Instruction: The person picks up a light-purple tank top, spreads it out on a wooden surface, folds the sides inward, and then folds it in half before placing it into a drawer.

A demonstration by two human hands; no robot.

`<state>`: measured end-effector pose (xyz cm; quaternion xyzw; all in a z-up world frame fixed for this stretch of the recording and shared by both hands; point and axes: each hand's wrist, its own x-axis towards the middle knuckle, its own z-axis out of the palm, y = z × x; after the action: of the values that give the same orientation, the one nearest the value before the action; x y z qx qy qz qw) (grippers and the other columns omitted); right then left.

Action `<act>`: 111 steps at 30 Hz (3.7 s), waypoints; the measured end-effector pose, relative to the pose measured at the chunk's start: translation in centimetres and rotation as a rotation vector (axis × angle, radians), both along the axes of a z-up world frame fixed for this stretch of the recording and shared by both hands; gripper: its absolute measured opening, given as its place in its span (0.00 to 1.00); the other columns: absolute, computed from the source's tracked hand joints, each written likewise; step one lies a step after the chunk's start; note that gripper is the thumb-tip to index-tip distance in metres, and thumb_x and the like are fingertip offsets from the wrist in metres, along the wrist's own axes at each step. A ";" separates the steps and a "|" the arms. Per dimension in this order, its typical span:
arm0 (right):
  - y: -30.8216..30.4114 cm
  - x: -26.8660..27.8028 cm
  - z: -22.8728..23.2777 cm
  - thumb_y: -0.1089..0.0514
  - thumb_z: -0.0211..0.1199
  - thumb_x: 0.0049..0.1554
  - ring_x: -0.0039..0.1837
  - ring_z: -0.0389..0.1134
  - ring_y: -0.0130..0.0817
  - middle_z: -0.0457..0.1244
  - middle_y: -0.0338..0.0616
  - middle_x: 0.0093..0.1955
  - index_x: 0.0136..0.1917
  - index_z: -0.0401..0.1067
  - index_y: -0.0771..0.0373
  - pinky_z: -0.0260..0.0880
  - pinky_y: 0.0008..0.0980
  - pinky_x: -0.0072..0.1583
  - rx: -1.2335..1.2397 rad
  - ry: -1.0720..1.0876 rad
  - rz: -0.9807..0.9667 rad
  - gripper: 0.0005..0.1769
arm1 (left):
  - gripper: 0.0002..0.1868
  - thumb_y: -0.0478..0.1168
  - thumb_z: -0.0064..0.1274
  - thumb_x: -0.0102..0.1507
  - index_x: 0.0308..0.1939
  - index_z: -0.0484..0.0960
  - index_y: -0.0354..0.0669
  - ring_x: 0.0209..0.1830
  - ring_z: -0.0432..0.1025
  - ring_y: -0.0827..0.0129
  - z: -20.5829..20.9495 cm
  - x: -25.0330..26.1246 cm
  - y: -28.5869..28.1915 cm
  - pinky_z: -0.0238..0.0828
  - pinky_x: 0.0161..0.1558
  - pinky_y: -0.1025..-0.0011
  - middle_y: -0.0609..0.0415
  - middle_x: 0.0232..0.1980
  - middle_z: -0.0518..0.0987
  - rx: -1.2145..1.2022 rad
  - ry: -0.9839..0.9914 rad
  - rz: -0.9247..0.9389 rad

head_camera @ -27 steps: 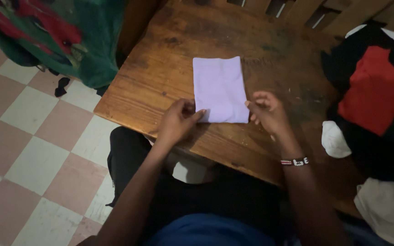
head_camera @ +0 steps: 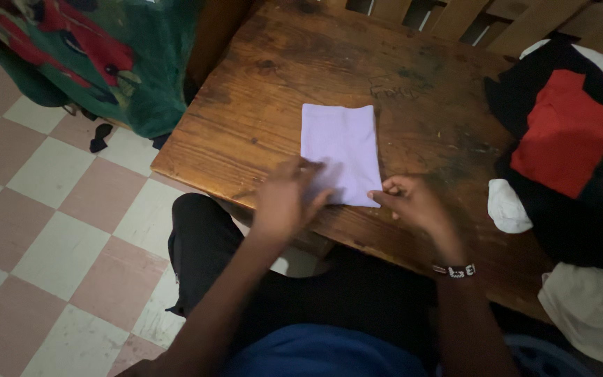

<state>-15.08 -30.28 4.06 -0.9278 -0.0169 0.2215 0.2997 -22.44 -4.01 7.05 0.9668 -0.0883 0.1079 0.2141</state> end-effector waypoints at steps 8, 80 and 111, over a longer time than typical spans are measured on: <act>0.8 -1.8 2.6 0.47 0.70 0.55 0.36 0.67 0.33 0.69 0.43 0.33 0.42 0.79 0.60 0.68 0.35 0.44 -0.159 -0.161 0.104 0.14 | 0.36 0.61 0.41 0.64 0.77 0.63 0.64 0.79 0.48 0.51 -2.3 1.3 -4.0 0.41 0.70 0.39 0.48 0.81 0.56 0.249 -0.010 -0.366; 3.7 -2.3 1.4 0.62 0.68 0.53 0.59 0.68 0.37 0.71 0.42 0.54 0.54 0.79 0.59 0.68 0.43 0.63 -0.120 -0.953 0.545 0.14 | 0.08 0.43 0.56 0.62 0.36 0.83 0.43 0.50 0.77 0.55 -1.3 6.7 4.6 0.74 0.51 0.59 0.51 0.45 0.82 0.203 -0.191 -0.320; 6.8 2.7 3.2 0.31 0.50 0.63 0.82 0.45 0.51 0.59 0.48 0.73 0.68 0.71 0.55 0.20 0.71 0.76 -0.392 -0.706 0.519 0.33 | 0.19 0.41 0.45 0.66 0.59 0.80 0.43 0.75 0.63 0.53 -5.3 4.6 5.2 0.48 0.77 0.45 0.49 0.70 0.73 0.421 -0.286 -0.067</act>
<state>-12.41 -23.51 7.24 -0.9505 -0.3067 -0.0405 0.0296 -17.85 1.15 1.72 0.9616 -0.1702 0.2154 -0.0032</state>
